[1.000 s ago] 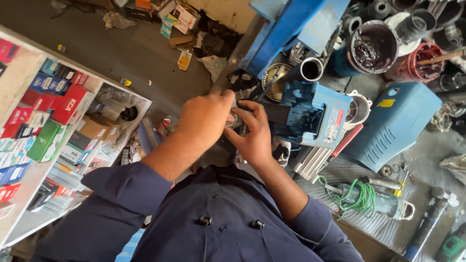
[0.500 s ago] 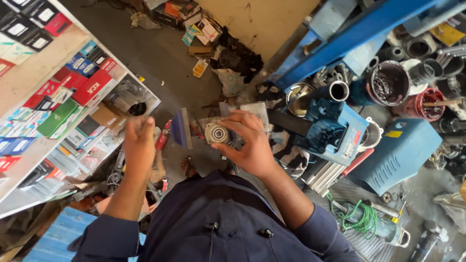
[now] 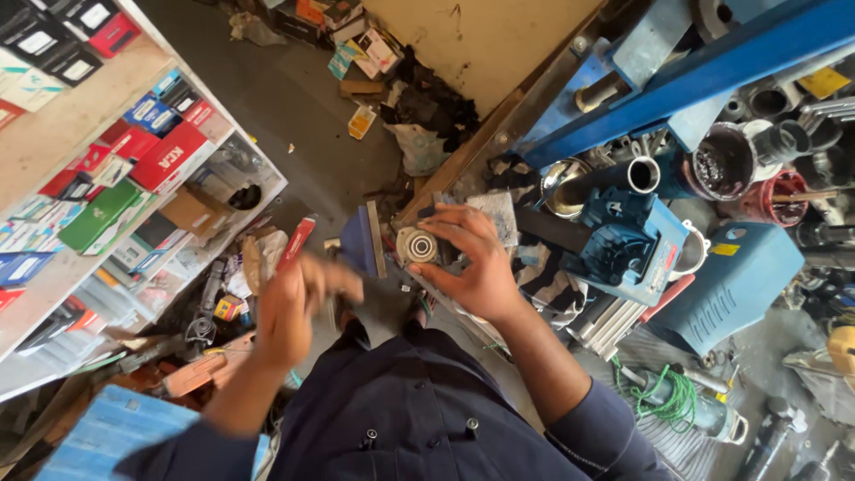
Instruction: The person takes a small metal part from a shelf, carries it to a cluttered workbench, and works on a bearing and hub assembly. They hammer the part with a mallet, use pliers and a socket tool on it, and press components together by hand.
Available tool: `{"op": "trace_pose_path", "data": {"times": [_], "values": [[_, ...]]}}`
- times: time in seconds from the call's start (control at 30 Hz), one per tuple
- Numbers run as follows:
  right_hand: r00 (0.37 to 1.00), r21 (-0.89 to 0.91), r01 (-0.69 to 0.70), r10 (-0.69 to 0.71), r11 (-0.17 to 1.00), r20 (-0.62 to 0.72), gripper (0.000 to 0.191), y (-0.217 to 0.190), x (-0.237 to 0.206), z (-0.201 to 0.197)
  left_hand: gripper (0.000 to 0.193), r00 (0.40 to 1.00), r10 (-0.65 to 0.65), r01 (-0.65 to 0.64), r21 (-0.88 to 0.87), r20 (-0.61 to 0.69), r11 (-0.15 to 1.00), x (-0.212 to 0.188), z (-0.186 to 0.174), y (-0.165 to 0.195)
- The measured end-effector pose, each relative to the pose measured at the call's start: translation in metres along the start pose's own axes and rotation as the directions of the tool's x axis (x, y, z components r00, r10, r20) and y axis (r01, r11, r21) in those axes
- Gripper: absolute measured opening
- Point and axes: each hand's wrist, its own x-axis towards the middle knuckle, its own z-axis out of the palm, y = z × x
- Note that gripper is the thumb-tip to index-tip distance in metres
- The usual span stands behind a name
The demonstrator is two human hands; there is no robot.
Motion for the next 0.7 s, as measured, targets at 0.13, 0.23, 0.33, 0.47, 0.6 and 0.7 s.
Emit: {"op": "trace_pose_path", "data": {"times": [0.13,0.23,0.33,0.47,0.6,0.7], "values": [[1.0,-0.013,-0.013,0.013,1.0,0.005,0.054,0.001,0.002,0.002,0.075,0.823,-0.567,0.562,0.102,0.03,0.821,-0.031,-0.005,-0.036],[1.0,-0.005,0.007,-0.006,1.0,0.013,0.055,0.003,0.003,0.003,0.081,0.786,-0.599,0.575,-0.179,-0.15,0.799,0.016,-0.017,-0.052],[0.999,0.013,0.014,-0.014,1.0,0.034,0.054,0.006,0.002,0.001,0.078,0.855,-0.466,0.38,-0.336,-0.227,0.862,0.085,-0.029,-0.034],[0.999,0.042,0.0,-0.002,0.999,0.051,0.053,0.01,0.0,-0.005,0.086,0.937,-0.144,0.182,-0.092,0.317,0.979,0.054,-0.034,-0.004],[0.997,0.045,-0.055,0.052,0.997,0.059,0.054,0.013,0.0,-0.007,0.08,0.8,-0.511,0.584,-0.214,0.314,0.783,0.0,-0.014,-0.017],[0.997,0.011,0.009,-0.01,1.0,0.074,0.054,0.012,-0.002,-0.007,0.073,0.625,-0.78,0.737,-0.311,-0.021,0.599,0.037,-0.021,-0.045]]}}
